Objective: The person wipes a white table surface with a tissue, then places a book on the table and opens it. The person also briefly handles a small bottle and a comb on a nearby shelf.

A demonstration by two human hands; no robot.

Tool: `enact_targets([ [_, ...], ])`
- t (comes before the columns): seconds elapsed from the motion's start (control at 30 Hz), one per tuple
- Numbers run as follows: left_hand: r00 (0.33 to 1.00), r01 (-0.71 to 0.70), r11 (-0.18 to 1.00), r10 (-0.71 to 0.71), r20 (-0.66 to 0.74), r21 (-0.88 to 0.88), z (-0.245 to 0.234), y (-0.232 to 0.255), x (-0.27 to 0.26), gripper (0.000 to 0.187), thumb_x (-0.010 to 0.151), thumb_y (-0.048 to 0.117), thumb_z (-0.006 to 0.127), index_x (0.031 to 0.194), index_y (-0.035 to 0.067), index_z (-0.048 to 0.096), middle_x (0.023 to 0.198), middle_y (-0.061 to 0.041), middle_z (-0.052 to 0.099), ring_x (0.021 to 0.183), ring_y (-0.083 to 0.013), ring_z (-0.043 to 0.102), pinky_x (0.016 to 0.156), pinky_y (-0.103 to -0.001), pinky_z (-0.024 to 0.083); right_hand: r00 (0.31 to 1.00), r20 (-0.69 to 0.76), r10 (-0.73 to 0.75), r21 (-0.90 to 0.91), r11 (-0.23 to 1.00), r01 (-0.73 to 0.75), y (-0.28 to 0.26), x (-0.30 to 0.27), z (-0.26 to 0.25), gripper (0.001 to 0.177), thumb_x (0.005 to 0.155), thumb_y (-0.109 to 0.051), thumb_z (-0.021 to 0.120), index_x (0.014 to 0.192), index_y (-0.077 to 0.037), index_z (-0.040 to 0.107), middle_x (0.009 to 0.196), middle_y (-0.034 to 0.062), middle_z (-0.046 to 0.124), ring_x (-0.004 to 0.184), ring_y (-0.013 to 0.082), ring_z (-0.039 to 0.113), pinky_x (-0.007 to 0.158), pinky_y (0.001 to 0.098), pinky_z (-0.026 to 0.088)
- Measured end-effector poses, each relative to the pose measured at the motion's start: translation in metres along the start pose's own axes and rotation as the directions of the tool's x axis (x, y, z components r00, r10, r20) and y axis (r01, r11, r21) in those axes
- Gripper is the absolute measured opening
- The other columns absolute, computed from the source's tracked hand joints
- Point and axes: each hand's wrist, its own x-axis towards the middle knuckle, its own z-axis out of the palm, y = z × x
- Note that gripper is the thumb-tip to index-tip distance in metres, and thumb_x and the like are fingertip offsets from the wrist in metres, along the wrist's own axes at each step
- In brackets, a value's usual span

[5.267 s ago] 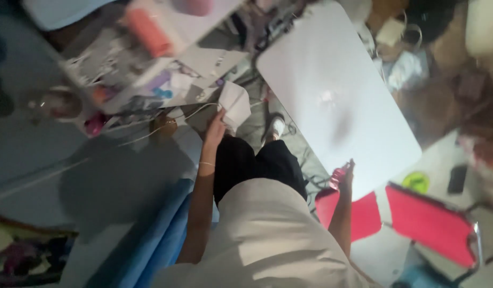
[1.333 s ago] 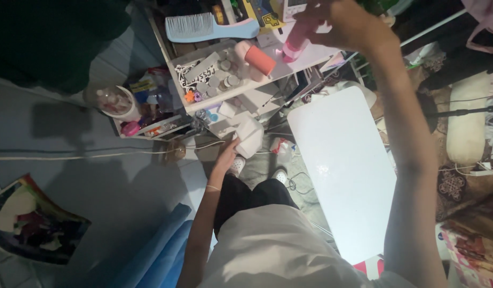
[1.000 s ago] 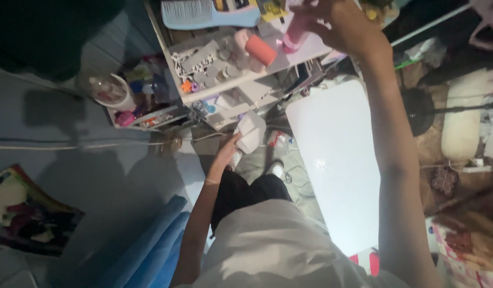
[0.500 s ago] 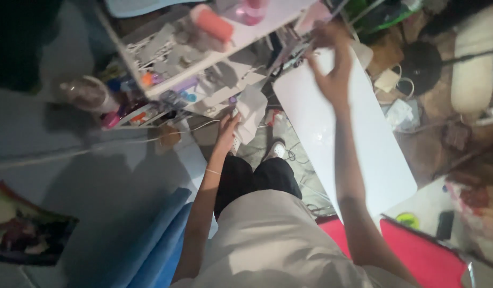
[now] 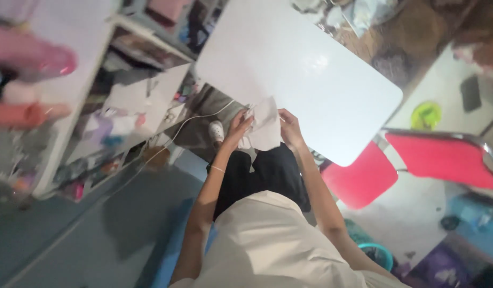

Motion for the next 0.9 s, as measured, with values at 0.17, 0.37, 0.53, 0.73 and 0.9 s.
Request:
enact_targets([
  [0.17,0.999,0.041,0.938,-0.028,-0.044,0.343,0.068,-0.058,0.059,0.047,0.097,0.027,0.072,0.134,0.002,0.062,0.111,-0.008,0.068,0.094,-0.0138,0.062,0.079,-0.029,0.052,0.944,-0.327,-0.041,-0.048,0.998,0.027,-0.010,-0.010,-0.069,0.042,0.095,-0.023,0.060,0.133,-0.006,0.058,0.121,0.0059,0.069,0.106,0.0160,0.068,0.092,0.0307,0.056],
  [0.37,0.938,-0.230,0.561,0.346,0.027,0.795,0.115,-0.109,0.127,0.044,0.099,0.030,0.074,0.130,0.002,0.061,0.118,-0.019,0.068,0.110,-0.0342,0.066,0.095,-0.042,0.053,0.807,-0.537,-0.246,-0.436,0.900,-0.017,0.015,-0.003,-0.163,0.032,0.101,-0.005,0.065,0.131,0.005,0.068,0.113,0.0125,0.072,0.101,0.0182,0.065,0.090,0.0337,0.055],
  [0.53,0.911,-0.231,0.393,0.409,0.056,0.890,0.133,-0.074,0.142,0.052,0.105,0.034,0.062,0.146,0.005,0.047,0.142,-0.022,0.050,0.126,-0.0450,0.057,0.101,-0.048,0.051,0.632,-0.673,-0.384,-0.559,0.824,-0.095,0.026,0.017,-0.193,0.037,0.099,-0.006,0.057,0.136,0.000,0.059,0.114,0.0135,0.068,0.106,0.0215,0.069,0.090,0.0358,0.058],
  [0.73,0.950,-0.021,0.121,0.313,-0.018,0.992,0.141,0.000,0.118,0.063,0.101,0.036,0.061,0.152,0.004,0.042,0.152,-0.025,0.043,0.128,-0.0440,0.052,0.101,-0.058,0.044,0.781,-0.271,-0.563,-0.913,0.408,-0.022,0.032,0.041,-0.119,0.065,0.100,-0.008,0.061,0.158,0.003,0.035,0.165,0.0297,0.024,0.154,0.0456,0.027,0.126,0.0542,0.029],
  [0.9,0.817,0.090,-0.040,0.575,-0.051,0.995,0.057,0.021,0.118,0.056,0.109,0.034,0.055,0.153,0.003,0.042,0.157,-0.022,0.044,0.144,-0.0411,0.044,0.118,-0.056,0.036,0.827,-0.309,-0.470,-0.942,0.274,-0.196,0.045,0.095,-0.069,0.084,0.101,-0.041,0.058,0.160,0.008,0.023,0.169,0.0327,0.002,0.159,0.0470,0.001,0.126,0.0624,-0.001],
])
